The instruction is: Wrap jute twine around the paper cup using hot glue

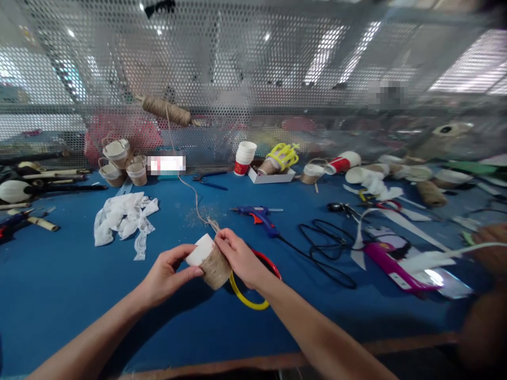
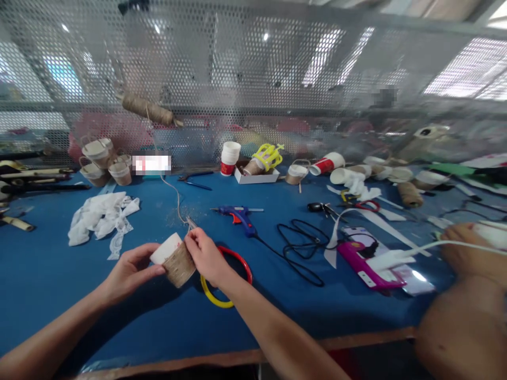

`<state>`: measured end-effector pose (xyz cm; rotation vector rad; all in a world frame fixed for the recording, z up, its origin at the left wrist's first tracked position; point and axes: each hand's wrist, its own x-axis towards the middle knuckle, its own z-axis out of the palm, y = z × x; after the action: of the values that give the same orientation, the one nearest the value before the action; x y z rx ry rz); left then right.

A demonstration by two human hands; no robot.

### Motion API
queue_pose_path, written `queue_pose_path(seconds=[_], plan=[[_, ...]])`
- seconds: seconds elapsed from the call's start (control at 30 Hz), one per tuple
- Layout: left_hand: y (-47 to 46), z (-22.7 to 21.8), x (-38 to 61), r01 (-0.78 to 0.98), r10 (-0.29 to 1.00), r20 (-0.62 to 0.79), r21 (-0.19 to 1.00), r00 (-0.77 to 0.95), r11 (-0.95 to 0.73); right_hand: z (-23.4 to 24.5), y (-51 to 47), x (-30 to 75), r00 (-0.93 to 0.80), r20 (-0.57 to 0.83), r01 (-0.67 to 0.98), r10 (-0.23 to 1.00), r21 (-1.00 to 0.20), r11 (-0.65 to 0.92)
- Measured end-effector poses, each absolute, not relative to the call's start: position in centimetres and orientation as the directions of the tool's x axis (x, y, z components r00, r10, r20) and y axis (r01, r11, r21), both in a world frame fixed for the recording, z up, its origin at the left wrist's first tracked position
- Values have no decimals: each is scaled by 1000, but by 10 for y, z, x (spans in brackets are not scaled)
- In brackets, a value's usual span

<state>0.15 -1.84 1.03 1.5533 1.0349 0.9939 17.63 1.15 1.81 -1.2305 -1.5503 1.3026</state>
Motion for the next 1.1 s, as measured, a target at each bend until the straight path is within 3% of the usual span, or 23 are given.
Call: queue_pose_path(seconds=[0.2,0.5,0.83,1.0,1.1], plan=[[-19,11,4,276,915,174,918,365,-285,17,17,180,-232,64,297,971,-946,133],[-19,11,11,260,933,72,950,352,-171,13,8,172,-252,183,460,950,-841,284],[-16,6,5,210,965,190,951,182,-227,7,24,178,-177,103,279,979,-949,150],[-11,7,-1,196,954,287,944,-87,-266,9,28,181,-145,48,215,988,-973,79],[-8,8,-4,252,960,256,942,-114,-221,9,28,180,-138,29,182,990,-982,55]])
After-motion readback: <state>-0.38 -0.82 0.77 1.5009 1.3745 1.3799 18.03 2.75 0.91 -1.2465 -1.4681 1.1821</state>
